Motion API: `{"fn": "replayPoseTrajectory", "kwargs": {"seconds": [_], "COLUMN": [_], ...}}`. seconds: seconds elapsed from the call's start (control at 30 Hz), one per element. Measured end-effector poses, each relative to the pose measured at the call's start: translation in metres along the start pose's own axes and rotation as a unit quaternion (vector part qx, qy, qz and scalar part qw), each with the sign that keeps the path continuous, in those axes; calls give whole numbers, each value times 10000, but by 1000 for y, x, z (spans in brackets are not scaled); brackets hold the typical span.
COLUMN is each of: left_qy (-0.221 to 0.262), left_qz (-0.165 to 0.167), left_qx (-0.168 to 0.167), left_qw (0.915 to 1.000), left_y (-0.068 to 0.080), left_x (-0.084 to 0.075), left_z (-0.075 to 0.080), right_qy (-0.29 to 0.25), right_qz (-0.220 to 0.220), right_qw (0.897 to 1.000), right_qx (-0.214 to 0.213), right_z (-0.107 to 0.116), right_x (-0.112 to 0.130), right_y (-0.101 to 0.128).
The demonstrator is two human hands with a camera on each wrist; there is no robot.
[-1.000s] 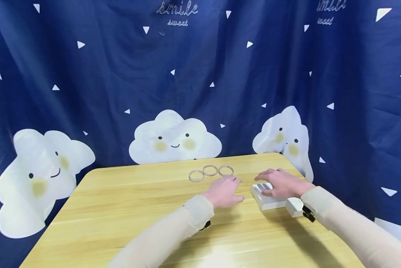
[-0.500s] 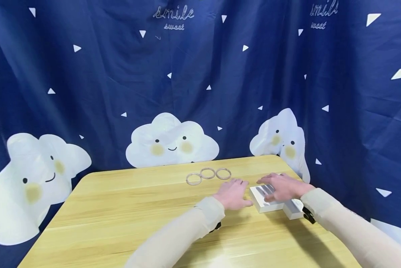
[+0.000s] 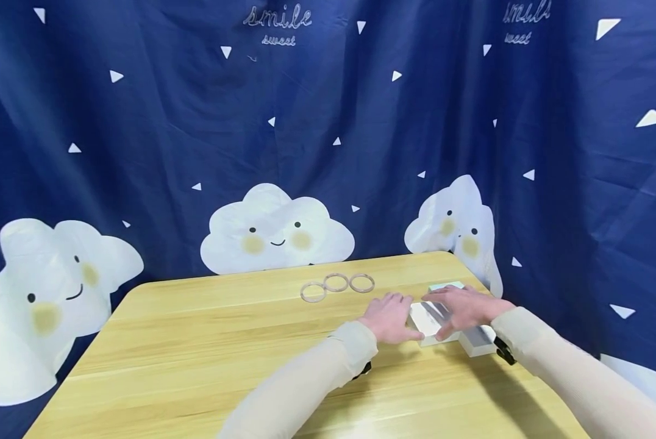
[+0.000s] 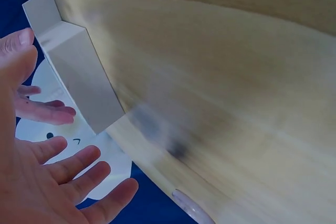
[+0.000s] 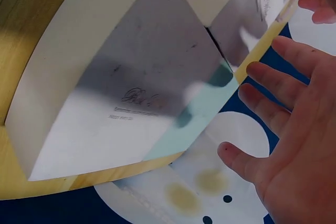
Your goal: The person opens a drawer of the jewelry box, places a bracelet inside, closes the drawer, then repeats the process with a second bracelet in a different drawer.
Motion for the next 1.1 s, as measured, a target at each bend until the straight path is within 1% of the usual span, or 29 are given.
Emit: {"fn": "replayPoseTrajectory", "kwargs": {"seconds": [0.2, 0.5, 0.77, 1.1], "left_qy": [107, 89, 72, -24], "left_qz": [62, 94, 93, 77], "left_qx": [72, 148, 161, 137], "left_qw": [9999, 9998, 9998, 9999], "left_y": [-5, -9, -8, -5], "left_x": [1, 1, -4, -3], "left_z": [-8, -15, -11, -9], "right_qy": [133, 214, 207, 197], "right_qz": [19, 5, 24, 16], "right_qw": [9999, 9997, 9997, 9994], "right_qx": [60, 86, -112, -277], "right_z": [-7, -13, -10, -14], "right_x": [-4, -6, -5, -5], "right_y": [-2, -2, -1, -2]}}
Point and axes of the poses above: each hand's wrist, its own y-axis away from the middle knuckle, its own z-axis out of the back of the hand, x = y × z, the point moved 1 cm from there along -y, towards the middle knuckle, and after that the axes turned 11 degrees about y, right-handed, at the moved point
